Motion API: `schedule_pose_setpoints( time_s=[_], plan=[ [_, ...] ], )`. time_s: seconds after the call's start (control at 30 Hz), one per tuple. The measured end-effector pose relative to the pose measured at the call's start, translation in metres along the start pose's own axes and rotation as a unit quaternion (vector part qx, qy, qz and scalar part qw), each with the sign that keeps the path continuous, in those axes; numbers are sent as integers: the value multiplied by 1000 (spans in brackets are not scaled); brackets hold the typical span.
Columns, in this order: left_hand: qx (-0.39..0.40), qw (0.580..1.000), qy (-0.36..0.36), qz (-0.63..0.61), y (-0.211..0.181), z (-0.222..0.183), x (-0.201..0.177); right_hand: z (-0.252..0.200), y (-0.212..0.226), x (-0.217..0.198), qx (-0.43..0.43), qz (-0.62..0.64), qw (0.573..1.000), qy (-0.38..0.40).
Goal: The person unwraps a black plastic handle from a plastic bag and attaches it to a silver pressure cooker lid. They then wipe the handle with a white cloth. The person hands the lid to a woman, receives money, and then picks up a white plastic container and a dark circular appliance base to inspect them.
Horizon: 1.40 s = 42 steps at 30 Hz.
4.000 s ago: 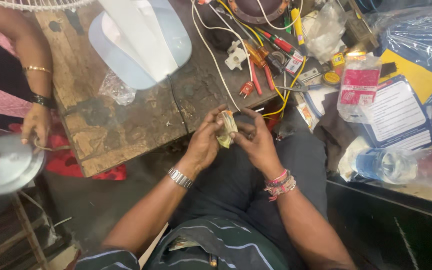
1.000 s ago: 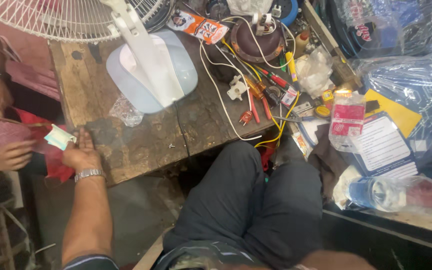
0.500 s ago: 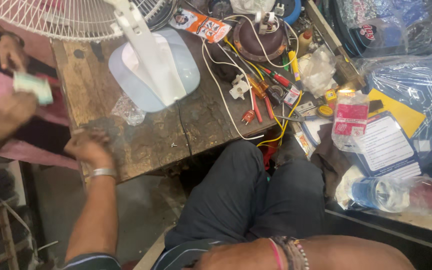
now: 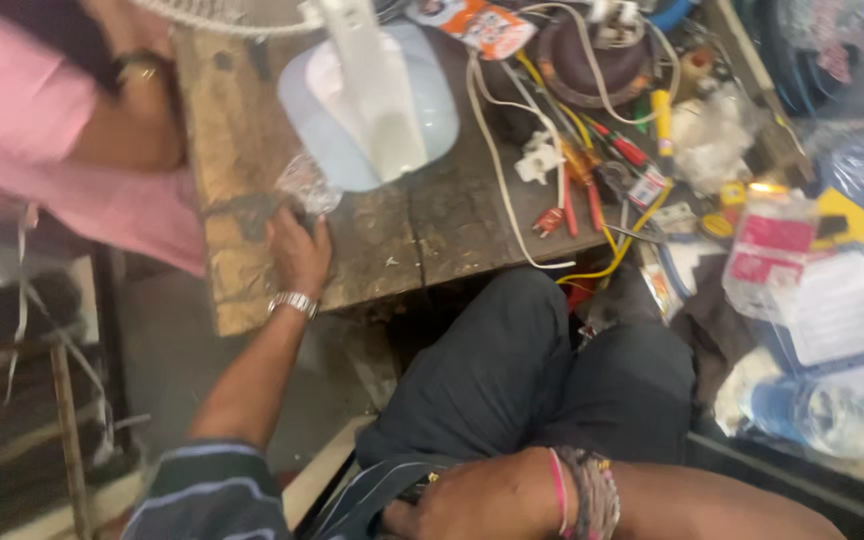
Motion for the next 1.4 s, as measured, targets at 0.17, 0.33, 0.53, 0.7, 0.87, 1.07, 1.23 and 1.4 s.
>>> schedule_pose_setpoints(
  time_s=[0.17, 0.33, 0.53, 0.7, 0.87, 1.07, 1.23, 1.4],
  plan=[
    [-14, 999, -32, 30, 6, 7, 6, 30, -1, 8, 58, -105, 991, -56],
    [2, 999, -32, 16, 0, 5, -1, 12, 17, -1, 31, -173, 974, -145],
    [29, 998, -11, 59, -12, 5, -8, -1, 13, -5, 92, -123, 988, -16],
    [34, 997, -12, 75, -13, 5, -8, 31, 9, 8, 75, -255, 959, -95],
    [70, 993, -45, 88, -18, -6, -14, 7, 22, 4, 101, -210, 970, -72],
    [258, 958, 122, -18, -51, -43, -12, -102, 47, -44, -224, -52, 930, -286],
    [291, 941, 167, -44, -64, -55, 3, -97, -73, -76, 9, 47, 867, -495],
    [344, 911, 226, 16, -51, -37, 22, -73, -164, -72, 134, -91, 826, -539]
  ],
)
Point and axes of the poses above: each hand's wrist, its own z-axis towards the middle knuckle, its own x-axis out of the palm, y = z × x, the point moved 3 cm from there along z, towards the middle knuckle, and after that the axes turned 7 degrees about z, right-handed, at the moved point
